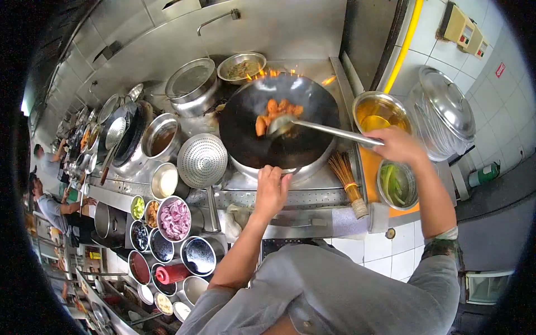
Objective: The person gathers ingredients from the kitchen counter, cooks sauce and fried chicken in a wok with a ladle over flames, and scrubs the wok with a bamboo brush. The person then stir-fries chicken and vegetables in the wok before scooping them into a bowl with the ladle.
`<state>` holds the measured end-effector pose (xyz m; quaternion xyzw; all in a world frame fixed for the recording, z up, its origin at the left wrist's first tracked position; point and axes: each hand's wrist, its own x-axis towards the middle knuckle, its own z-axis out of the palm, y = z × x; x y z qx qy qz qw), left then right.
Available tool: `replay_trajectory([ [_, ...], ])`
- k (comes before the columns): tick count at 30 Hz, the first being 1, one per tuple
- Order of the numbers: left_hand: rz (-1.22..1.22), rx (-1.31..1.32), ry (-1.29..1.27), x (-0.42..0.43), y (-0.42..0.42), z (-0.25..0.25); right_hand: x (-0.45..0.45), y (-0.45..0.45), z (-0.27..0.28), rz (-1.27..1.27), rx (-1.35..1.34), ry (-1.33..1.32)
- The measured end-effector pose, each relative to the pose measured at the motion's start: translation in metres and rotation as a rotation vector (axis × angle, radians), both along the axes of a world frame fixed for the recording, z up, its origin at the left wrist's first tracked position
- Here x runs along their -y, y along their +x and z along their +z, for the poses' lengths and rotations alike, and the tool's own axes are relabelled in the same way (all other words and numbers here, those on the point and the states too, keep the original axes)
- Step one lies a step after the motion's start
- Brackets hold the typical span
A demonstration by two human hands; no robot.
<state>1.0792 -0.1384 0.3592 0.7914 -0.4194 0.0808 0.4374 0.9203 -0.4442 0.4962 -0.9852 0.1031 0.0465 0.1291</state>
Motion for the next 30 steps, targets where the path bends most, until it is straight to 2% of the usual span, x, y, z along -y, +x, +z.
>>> replay_trajectory([
  [2, 0.004, 0.045, -0.013, -0.01, -0.006, -0.032, -0.009, 0.001, -0.006, -0.054, 0.055, -0.112],
  [4, -0.099, 0.007, 0.043, -0.043, -0.026, -0.042, -0.017, -0.008, -0.001, -0.149, 0.059, -0.197],
  [7, -0.113, 0.014, -0.002, -0.066, -0.055, 0.005, 0.015, -0.04, 0.009, 0.04, 0.139, 0.06],
  [8, -0.069, 0.033, -0.025, -0.057, -0.047, 0.036, 0.015, -0.047, 0.012, -0.01, 0.061, 0.196],
  [10, -0.04, 0.039, -0.075, -0.035, -0.026, 0.067, 0.023, -0.043, 0.025, -0.112, -0.054, 0.44],
  [12, -0.026, 0.008, -0.073, -0.015, -0.009, 0.052, 0.027, -0.031, 0.022, -0.043, -0.074, 0.283],
  [14, -0.005, 0.023, -0.064, -0.004, 0.003, 0.014, 0.012, -0.012, 0.014, 0.041, -0.035, 0.065],
  [16, 0.015, 0.086, -0.052, -0.002, 0.005, -0.029, -0.008, 0.005, -0.005, -0.062, 0.017, 0.012],
  [20, -0.107, 0.015, 0.026, -0.061, -0.04, -0.039, -0.019, -0.021, -0.009, -0.174, 0.095, -0.145],
  [21, -0.119, 0.033, -0.013, -0.064, -0.042, -0.02, -0.011, -0.035, -0.009, -0.129, 0.117, -0.089],
  [24, -0.073, 0.072, -0.066, -0.052, -0.032, 0.037, 0.015, -0.058, -0.006, -0.122, 0.134, 0.507],
  [25, -0.059, 0.046, -0.108, -0.041, -0.022, 0.051, 0.011, -0.056, 0.02, -0.17, -0.02, 0.41],
  [27, -0.046, 0.007, -0.081, -0.024, -0.007, 0.049, 0.013, -0.048, 0.027, -0.12, -0.067, 0.376],
  [30, -0.013, 0.011, -0.043, -0.006, 0.003, 0.004, 0.007, -0.029, 0.02, -0.061, -0.062, 0.202],
])
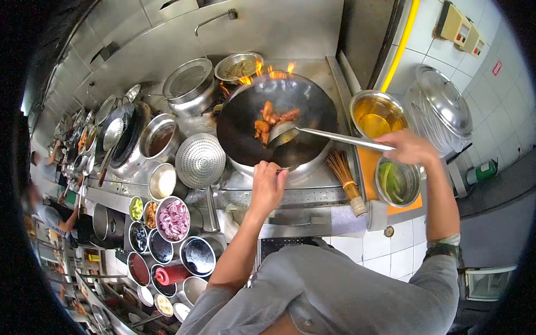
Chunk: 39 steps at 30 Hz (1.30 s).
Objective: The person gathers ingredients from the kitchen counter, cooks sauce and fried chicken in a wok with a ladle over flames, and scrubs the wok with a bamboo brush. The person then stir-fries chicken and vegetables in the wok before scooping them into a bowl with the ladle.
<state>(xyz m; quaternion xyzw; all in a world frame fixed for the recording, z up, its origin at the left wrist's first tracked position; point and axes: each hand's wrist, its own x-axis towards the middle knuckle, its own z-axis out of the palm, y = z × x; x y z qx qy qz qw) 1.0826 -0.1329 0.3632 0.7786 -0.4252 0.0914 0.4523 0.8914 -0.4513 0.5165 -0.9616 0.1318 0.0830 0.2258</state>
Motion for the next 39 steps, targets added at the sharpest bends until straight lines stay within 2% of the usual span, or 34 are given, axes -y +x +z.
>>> replay_trajectory([
  [5, -0.054, 0.003, 0.066, -0.04, -0.034, -0.046, -0.026, -0.001, -0.031, -0.064, 0.151, -0.32],
  [6, -0.079, -0.04, 0.072, -0.054, -0.042, -0.044, -0.026, -0.013, -0.034, -0.075, 0.225, -0.239],
  [8, -0.064, 0.065, 0.035, -0.05, -0.032, -0.018, -0.028, -0.039, -0.04, -0.089, 0.348, -0.066],
  [11, -0.016, 0.012, 0.028, -0.029, -0.014, 0.018, -0.03, -0.065, -0.073, -0.222, 0.358, 0.234],
  [14, -0.024, -0.038, 0.063, -0.007, 0.013, 0.01, -0.055, -0.066, -0.087, -0.5, 0.246, 0.688],
  [17, -0.082, -0.094, 0.044, -0.002, 0.022, -0.003, -0.097, -0.04, -0.102, -0.653, 0.263, 0.883],
  [18, -0.107, -0.118, 0.02, -0.002, 0.023, -0.004, -0.101, -0.04, -0.112, -0.657, 0.343, 0.831],
  [20, 0.058, -0.077, 0.046, -0.026, 0.016, -0.011, -0.104, -0.04, -0.132, -0.664, 0.504, 0.724],
  [21, 0.161, -0.082, 0.075, -0.044, 0.015, -0.021, -0.101, -0.052, -0.128, -0.763, 0.466, 0.739],
  [23, 0.287, -0.227, 0.189, -0.091, 0.013, -0.046, -0.084, -0.076, -0.115, -0.779, 0.534, 0.591],
  [25, 0.368, -0.268, 0.278, -0.13, 0.007, -0.063, -0.08, -0.095, -0.091, -0.832, 0.479, 0.331],
  [27, 0.428, -0.409, 0.259, -0.151, 0.0, -0.078, -0.075, -0.107, -0.058, -0.904, 0.293, -0.041],
  [28, 0.444, -0.485, 0.277, -0.157, -0.002, -0.081, -0.07, -0.116, -0.056, -0.888, 0.284, -0.121],
  [30, 0.519, -0.454, 0.344, -0.163, -0.011, -0.086, -0.062, -0.124, -0.051, -0.83, 0.263, -0.273],
  [31, 0.539, -0.484, 0.324, -0.165, -0.016, -0.093, -0.064, -0.121, -0.04, -0.958, 0.153, -0.152],
  [32, 0.567, -0.514, 0.304, -0.17, -0.021, -0.1, -0.063, -0.125, -0.039, -0.963, 0.146, -0.151],
  [35, 0.424, -0.846, 0.215, -0.18, -0.023, -0.112, -0.058, -0.128, -0.044, -0.96, 0.132, -0.127],
  [39, 0.372, -0.959, 0.13, -0.171, -0.019, -0.111, -0.07, -0.119, -0.048, -0.899, 0.227, -0.316],
])
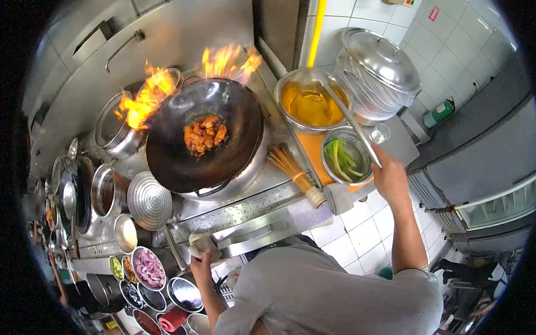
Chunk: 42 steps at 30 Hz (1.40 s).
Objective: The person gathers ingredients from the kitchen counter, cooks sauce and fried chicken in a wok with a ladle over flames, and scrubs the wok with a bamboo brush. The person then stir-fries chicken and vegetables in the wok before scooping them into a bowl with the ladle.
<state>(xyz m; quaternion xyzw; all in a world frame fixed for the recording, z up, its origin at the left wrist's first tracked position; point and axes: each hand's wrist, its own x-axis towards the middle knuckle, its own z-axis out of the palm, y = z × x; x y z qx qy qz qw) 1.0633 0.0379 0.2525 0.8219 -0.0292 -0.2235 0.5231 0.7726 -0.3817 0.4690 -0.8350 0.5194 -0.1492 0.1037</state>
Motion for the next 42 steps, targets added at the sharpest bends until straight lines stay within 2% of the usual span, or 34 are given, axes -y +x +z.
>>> replay_trajectory([
  [2, -0.019, -0.028, -0.008, 0.006, 0.005, -0.006, -0.003, 0.012, 0.015, 0.015, 0.012, -0.039],
  [5, 0.0, -0.112, -0.116, 0.005, 0.012, -0.011, 0.002, 0.029, 0.016, 0.064, 0.169, 0.163],
  [6, 0.03, -0.128, -0.159, 0.003, 0.01, 0.001, 0.009, 0.035, 0.001, 0.108, 0.407, 0.37],
  [7, 0.062, -0.143, -0.203, 0.003, 0.008, 0.013, 0.014, 0.049, -0.014, 0.146, 0.409, 0.393],
  [9, 0.289, -0.391, -0.558, 0.008, 0.012, 0.021, 0.015, 0.078, -0.034, 0.222, 0.394, 0.453],
  [10, 0.406, -0.511, -0.743, 0.013, 0.013, 0.024, 0.009, 0.095, -0.037, 0.289, 0.365, 0.349],
  [11, 0.358, -0.588, -0.868, 0.023, 0.018, 0.031, 0.011, 0.105, -0.048, 0.334, 0.369, 0.342],
  [12, 0.397, -0.63, -0.86, 0.04, 0.022, 0.039, 0.016, 0.116, -0.065, 0.375, 0.375, 0.335],
  [13, 0.317, -0.672, -0.916, 0.055, 0.031, 0.029, 0.019, 0.126, -0.073, 0.417, 0.38, 0.325],
  [21, -0.027, -0.857, -0.756, 0.173, 0.057, 0.108, 0.031, 0.104, -0.021, 0.608, 0.209, 0.414],
  [25, 0.004, -0.84, -0.698, 0.196, 0.059, 0.077, 0.032, 0.099, 0.015, 0.607, -0.049, 0.475],
  [26, 0.031, -0.811, -0.701, 0.193, 0.048, 0.087, 0.044, 0.092, 0.004, 0.693, 0.031, 0.481],
  [29, 0.065, -0.805, -0.737, 0.184, 0.024, 0.139, 0.056, 0.085, 0.005, 0.865, -0.015, 0.317],
  [30, 0.062, -0.831, -0.725, 0.182, 0.02, 0.143, 0.049, 0.088, 0.007, 0.828, -0.055, 0.33],
  [32, 0.125, -0.811, -0.683, 0.188, 0.015, 0.145, 0.036, 0.117, 0.019, 0.765, -0.127, 0.327],
  [35, 0.061, -0.703, -0.719, 0.187, 0.023, 0.098, 0.031, 0.141, -0.018, 0.806, -0.02, 0.1],
  [36, 0.115, -0.633, -0.621, 0.177, 0.01, 0.103, 0.019, 0.143, -0.01, 0.736, -0.084, 0.131],
  [37, -0.027, -0.613, -0.726, 0.159, 0.0, 0.07, 0.018, 0.136, -0.008, 0.755, -0.059, 0.053],
  [39, -0.077, -0.667, -0.708, 0.128, -0.027, 0.066, 0.02, 0.116, -0.014, 0.787, -0.012, -0.087],
  [41, -0.011, -0.621, -0.697, 0.126, -0.033, 0.097, 0.03, 0.1, -0.012, 0.74, -0.036, 0.21],
  [42, 0.209, -0.72, -0.675, 0.138, -0.019, 0.119, 0.035, 0.093, -0.013, 0.706, -0.025, 0.35],
])
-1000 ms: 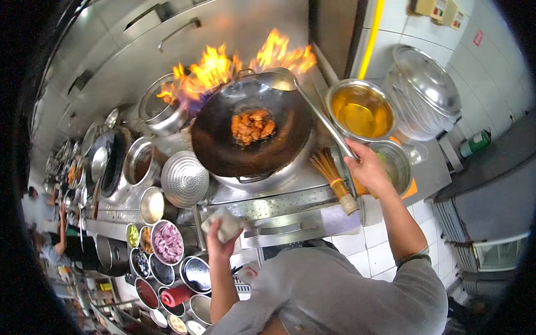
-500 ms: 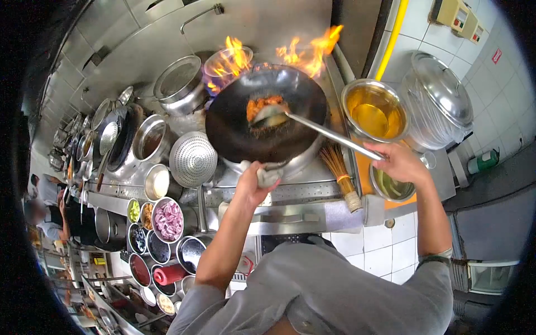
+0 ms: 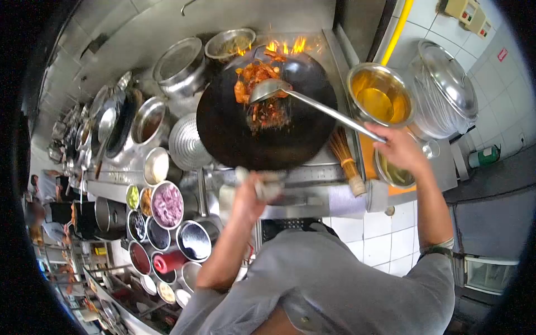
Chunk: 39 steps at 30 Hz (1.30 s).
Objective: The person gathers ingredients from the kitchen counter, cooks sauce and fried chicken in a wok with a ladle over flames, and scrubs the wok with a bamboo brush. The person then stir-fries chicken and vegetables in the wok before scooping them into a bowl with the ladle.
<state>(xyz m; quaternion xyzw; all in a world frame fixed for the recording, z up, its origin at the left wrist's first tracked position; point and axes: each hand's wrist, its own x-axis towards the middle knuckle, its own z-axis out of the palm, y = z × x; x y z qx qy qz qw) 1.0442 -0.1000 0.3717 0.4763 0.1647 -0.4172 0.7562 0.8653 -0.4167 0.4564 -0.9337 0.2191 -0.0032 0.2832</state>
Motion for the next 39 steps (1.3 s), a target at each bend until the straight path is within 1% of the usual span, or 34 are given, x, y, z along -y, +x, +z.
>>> replay_trajectory([
  [1, -0.151, 0.098, -0.131, -0.003, 0.021, -0.004, 0.005, 0.0, 0.007, -0.042, -0.012, 0.108],
  [2, -0.15, 0.044, -0.136, 0.001, 0.027, 0.008, -0.002, 0.002, 0.034, -0.002, -0.176, 0.007],
  [4, -0.123, 0.007, -0.135, 0.014, 0.045, 0.031, 0.009, -0.001, 0.04, 0.123, -0.098, -0.04],
  [6, -0.074, -0.018, -0.08, 0.025, 0.044, 0.035, 0.004, 0.001, 0.035, 0.231, -0.047, -0.098],
  [9, -0.099, -0.039, -0.169, 0.04, 0.058, -0.005, -0.034, 0.03, 0.039, 0.111, -0.108, -0.267],
  [10, -0.114, -0.007, -0.177, 0.037, 0.056, -0.034, -0.032, 0.033, 0.017, 0.057, -0.071, -0.29],
  [11, -0.127, 0.026, -0.185, 0.026, 0.047, -0.072, -0.037, 0.029, 0.014, 0.046, -0.023, -0.361],
  [12, -0.141, 0.063, -0.193, 0.013, 0.036, -0.095, -0.043, 0.024, 0.011, 0.035, 0.028, -0.434],
  [13, -0.236, 0.126, -0.172, -0.01, 0.014, -0.059, -0.049, 0.023, 0.009, 0.024, 0.081, -0.506],
  [15, -0.089, 0.045, -0.18, -0.023, -0.013, -0.037, -0.048, 0.012, 0.032, -0.011, 0.02, -0.291],
  [17, -0.098, -0.006, -0.139, -0.018, 0.003, -0.005, -0.041, -0.008, 0.043, -0.016, -0.07, -0.084],
  [18, -0.121, 0.017, -0.064, -0.011, 0.023, 0.01, -0.04, -0.013, 0.047, -0.026, -0.006, 0.046],
  [19, -0.199, 0.009, -0.171, -0.002, 0.042, 0.016, -0.041, -0.008, 0.054, -0.023, -0.07, -0.028],
  [21, -0.187, -0.03, -0.152, 0.017, 0.065, 0.016, -0.045, 0.0, 0.063, -0.014, -0.209, -0.167],
  [24, -0.126, 0.01, -0.165, 0.033, 0.067, -0.027, -0.055, 0.022, 0.041, -0.04, -0.201, -0.391],
  [25, -0.142, 0.064, -0.219, 0.03, 0.058, -0.053, -0.055, 0.012, 0.035, -0.056, -0.116, -0.32],
  [26, -0.156, 0.127, -0.275, 0.016, 0.036, -0.05, -0.06, -0.003, 0.026, -0.069, -0.022, -0.253],
  [27, -0.264, 0.143, -0.275, -0.01, -0.001, -0.045, -0.048, -0.003, 0.023, -0.063, 0.082, -0.184],
  [28, -0.231, 0.122, -0.272, -0.011, -0.009, -0.041, -0.042, 0.001, 0.025, -0.096, 0.1, -0.004],
  [30, -0.065, 0.004, -0.195, -0.011, -0.03, -0.001, -0.048, -0.013, 0.035, -0.164, 0.057, 0.383],
  [31, 0.058, -0.05, -0.136, 0.001, -0.017, 0.038, -0.052, -0.021, 0.041, -0.203, 0.038, 0.572],
  [32, 0.1, -0.1, -0.187, 0.009, -0.001, 0.024, -0.054, -0.016, 0.05, -0.169, 0.054, 0.672],
  [33, 0.063, -0.085, -0.25, 0.015, 0.0, 0.041, -0.049, -0.014, 0.054, -0.169, 0.06, 0.712],
  [34, 0.096, -0.078, -0.248, 0.02, -0.006, 0.045, -0.042, -0.011, 0.057, -0.165, 0.073, 0.748],
  [36, 0.12, -0.033, -0.262, 0.028, -0.017, 0.05, -0.028, -0.003, 0.065, -0.161, 0.085, 0.83],
  [38, 0.114, 0.034, -0.306, 0.033, -0.03, 0.051, -0.014, 0.003, 0.071, -0.124, 0.072, 0.859],
  [39, 0.148, 0.147, -0.289, 0.038, -0.041, 0.046, -0.009, 0.007, 0.075, -0.103, 0.07, 0.871],
])
